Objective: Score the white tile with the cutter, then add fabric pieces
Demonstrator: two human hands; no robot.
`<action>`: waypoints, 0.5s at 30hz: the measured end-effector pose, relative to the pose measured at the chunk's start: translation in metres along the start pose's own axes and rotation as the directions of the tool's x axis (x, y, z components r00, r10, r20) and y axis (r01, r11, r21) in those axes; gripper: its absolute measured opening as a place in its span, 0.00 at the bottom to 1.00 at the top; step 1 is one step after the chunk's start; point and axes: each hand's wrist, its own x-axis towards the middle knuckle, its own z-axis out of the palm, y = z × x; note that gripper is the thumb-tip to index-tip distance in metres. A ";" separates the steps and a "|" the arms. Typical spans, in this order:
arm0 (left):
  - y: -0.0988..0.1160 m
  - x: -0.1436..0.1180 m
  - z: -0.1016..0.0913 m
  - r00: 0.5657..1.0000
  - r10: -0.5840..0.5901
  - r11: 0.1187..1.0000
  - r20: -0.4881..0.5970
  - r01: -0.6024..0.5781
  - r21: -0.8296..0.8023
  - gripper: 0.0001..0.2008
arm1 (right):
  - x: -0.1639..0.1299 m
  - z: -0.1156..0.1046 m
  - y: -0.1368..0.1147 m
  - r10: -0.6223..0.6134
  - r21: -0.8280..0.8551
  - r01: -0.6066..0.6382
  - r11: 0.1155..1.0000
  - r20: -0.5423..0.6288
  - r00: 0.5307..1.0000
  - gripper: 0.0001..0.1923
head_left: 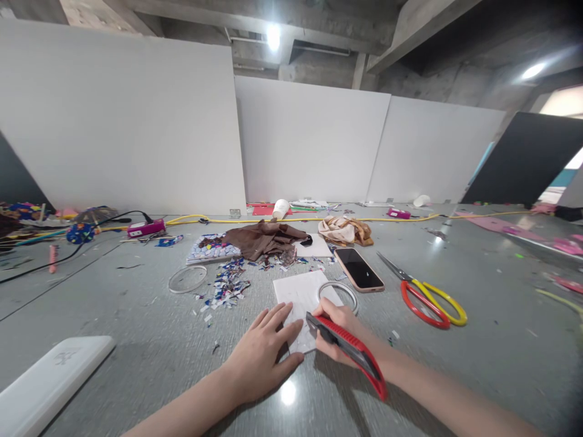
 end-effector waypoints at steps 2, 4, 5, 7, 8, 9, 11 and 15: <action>0.000 0.000 0.001 1.000 0.001 1.000 0.002 -0.001 -0.005 0.21 | 0.000 0.000 -0.001 -0.004 -0.014 0.004 1.000 0.001 1.000 0.13; 0.000 0.000 0.000 1.000 0.001 1.000 0.008 -0.001 -0.008 0.21 | 0.000 -0.001 -0.002 -0.006 -0.011 0.006 1.000 0.001 1.000 0.12; 0.000 0.000 0.000 1.000 0.000 1.000 0.013 0.001 -0.009 0.21 | 0.000 -0.001 -0.002 -0.005 -0.009 0.005 1.000 0.000 1.000 0.12; 0.000 0.000 0.000 1.000 -0.003 1.000 0.017 0.003 -0.010 0.21 | 0.001 -0.002 -0.004 -0.002 -0.007 0.002 1.000 -0.003 1.000 0.12; 0.000 0.000 0.000 1.000 -0.002 1.000 0.015 0.003 -0.011 0.21 | 0.001 -0.002 -0.005 0.000 -0.006 0.000 1.000 -0.004 1.000 0.12; 0.000 0.000 -0.001 1.000 -0.002 1.000 0.011 0.002 -0.012 0.21 | 0.002 -0.002 -0.006 -0.001 -0.004 0.001 1.000 -0.002 1.000 0.13; 0.001 0.000 -0.001 1.000 0.001 1.000 0.005 -0.001 -0.011 0.21 | 0.003 -0.002 -0.007 -0.004 -0.001 0.004 1.000 0.001 1.000 0.14; 0.001 0.000 -0.001 1.000 -0.002 1.000 0.014 0.002 0.000 0.21 | 0.003 -0.003 -0.008 -0.016 -0.018 0.016 1.000 -0.013 1.000 0.14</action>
